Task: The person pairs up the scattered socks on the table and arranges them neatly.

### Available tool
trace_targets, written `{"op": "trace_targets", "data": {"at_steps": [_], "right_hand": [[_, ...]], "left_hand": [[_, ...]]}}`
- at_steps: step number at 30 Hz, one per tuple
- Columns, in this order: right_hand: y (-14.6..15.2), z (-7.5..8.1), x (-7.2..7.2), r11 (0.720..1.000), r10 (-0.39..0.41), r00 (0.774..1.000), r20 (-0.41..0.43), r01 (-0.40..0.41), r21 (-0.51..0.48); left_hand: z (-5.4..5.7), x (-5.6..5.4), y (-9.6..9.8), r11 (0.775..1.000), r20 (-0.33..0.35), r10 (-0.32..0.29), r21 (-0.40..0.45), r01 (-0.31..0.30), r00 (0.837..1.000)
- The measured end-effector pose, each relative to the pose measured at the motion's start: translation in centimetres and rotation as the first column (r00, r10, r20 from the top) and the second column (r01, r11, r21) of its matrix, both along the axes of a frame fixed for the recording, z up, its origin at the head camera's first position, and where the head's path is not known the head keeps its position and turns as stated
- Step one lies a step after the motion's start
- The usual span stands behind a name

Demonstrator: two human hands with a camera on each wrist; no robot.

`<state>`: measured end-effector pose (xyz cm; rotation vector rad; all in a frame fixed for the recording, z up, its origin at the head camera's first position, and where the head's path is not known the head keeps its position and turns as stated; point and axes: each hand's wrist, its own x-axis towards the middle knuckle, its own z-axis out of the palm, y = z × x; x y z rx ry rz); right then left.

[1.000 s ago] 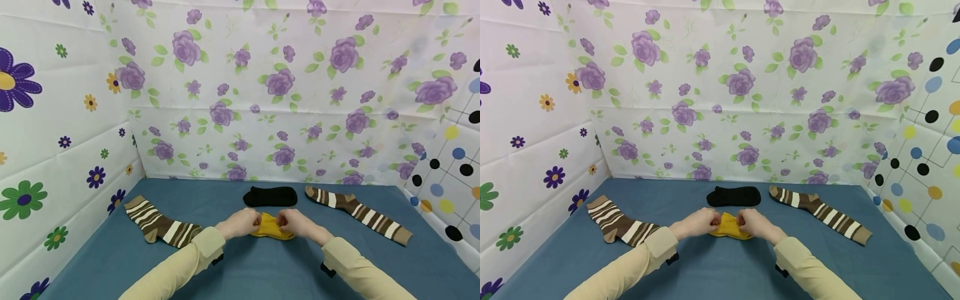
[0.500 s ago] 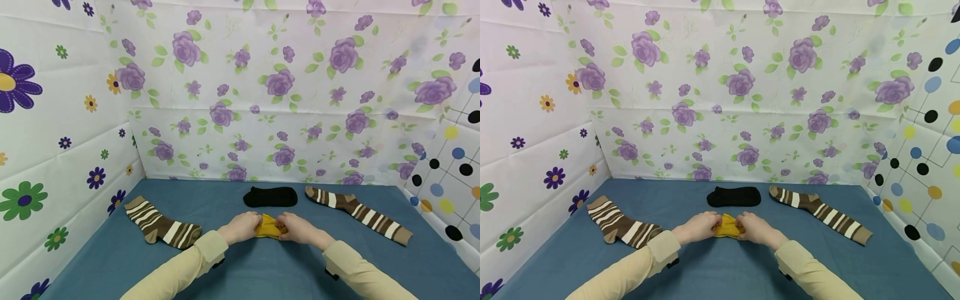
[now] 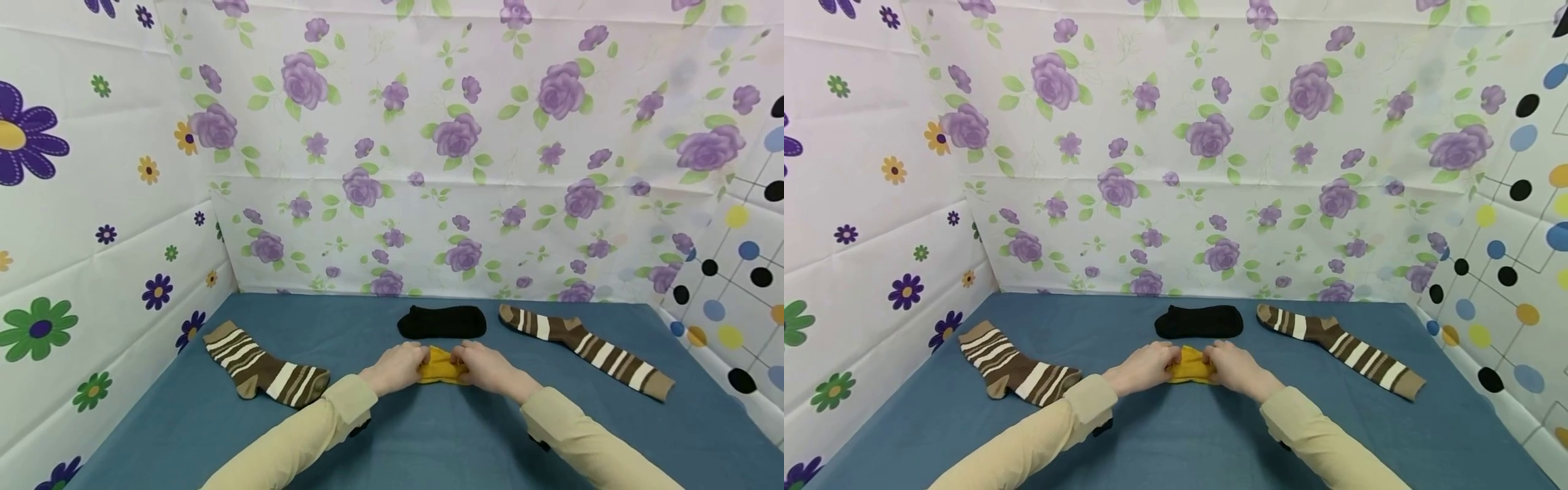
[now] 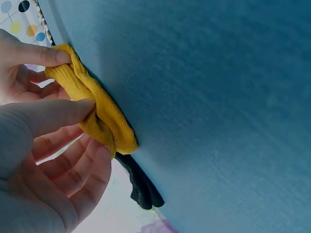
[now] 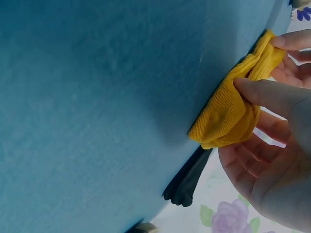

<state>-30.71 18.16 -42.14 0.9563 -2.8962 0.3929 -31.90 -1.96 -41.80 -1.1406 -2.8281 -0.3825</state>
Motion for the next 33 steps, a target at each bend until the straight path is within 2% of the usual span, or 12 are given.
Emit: {"op": "trace_targets", "data": {"at_steps": [4,5,7,11,12,15,22,27,30,33], "right_hand": [[0.0,0.0,-0.6,1.0,-0.019,1.0,-0.005,0.019,0.006],[0.0,0.0,-0.7,1.0,-0.019,1.0,-0.009,0.019,0.007],[0.1,0.0,-0.9,1.0,-0.02,1.0,-0.02,0.02,0.006],[0.1,0.2,-1.4,0.999,-0.036,0.999,-0.018,0.036,0.001],[0.1,0.2,-1.5,0.999,-0.047,0.999,-0.013,0.047,0.001],[0.1,0.2,-1.8,0.997,-0.075,0.997,-0.004,0.075,0.008],[0.1,0.0,-2.1,0.996,-0.088,0.995,-0.037,0.089,0.019],[0.2,-0.1,-2.2,0.995,-0.095,0.995,-0.025,0.096,0.01],[0.3,-0.1,-2.3,0.995,-0.1,0.995,-0.012,0.1,0.005],[0.3,0.0,-2.3,0.996,-0.094,0.996,-0.005,0.094,0.0]], "left_hand": [[0.0,-0.4,0.1,1.0,-0.002,-0.013,0.018,0.013,1.0],[-0.2,-0.7,0.0,0.999,-0.022,-0.031,0.026,0.031,0.999],[-0.2,-0.9,0.1,0.999,-0.027,-0.028,0.028,0.029,0.999],[-0.2,-1.3,0.3,1.0,-0.01,0.005,0.03,-0.005,1.0],[-0.1,-1.3,0.5,0.999,0.01,0.03,0.021,-0.03,0.999],[-0.1,-1.4,0.7,0.998,0.008,0.054,0.012,-0.054,0.999],[0.0,-1.3,0.9,0.998,-0.006,0.064,-0.007,-0.064,0.998],[0.1,-1.4,0.8,0.998,0.033,0.058,-0.021,-0.058,0.998],[0.2,-1.5,0.5,0.999,0.076,0.05,0.004,-0.05,0.996],[0.4,-1.5,0.0,0.998,0.09,0.025,0.051,-0.03,0.996]]}}
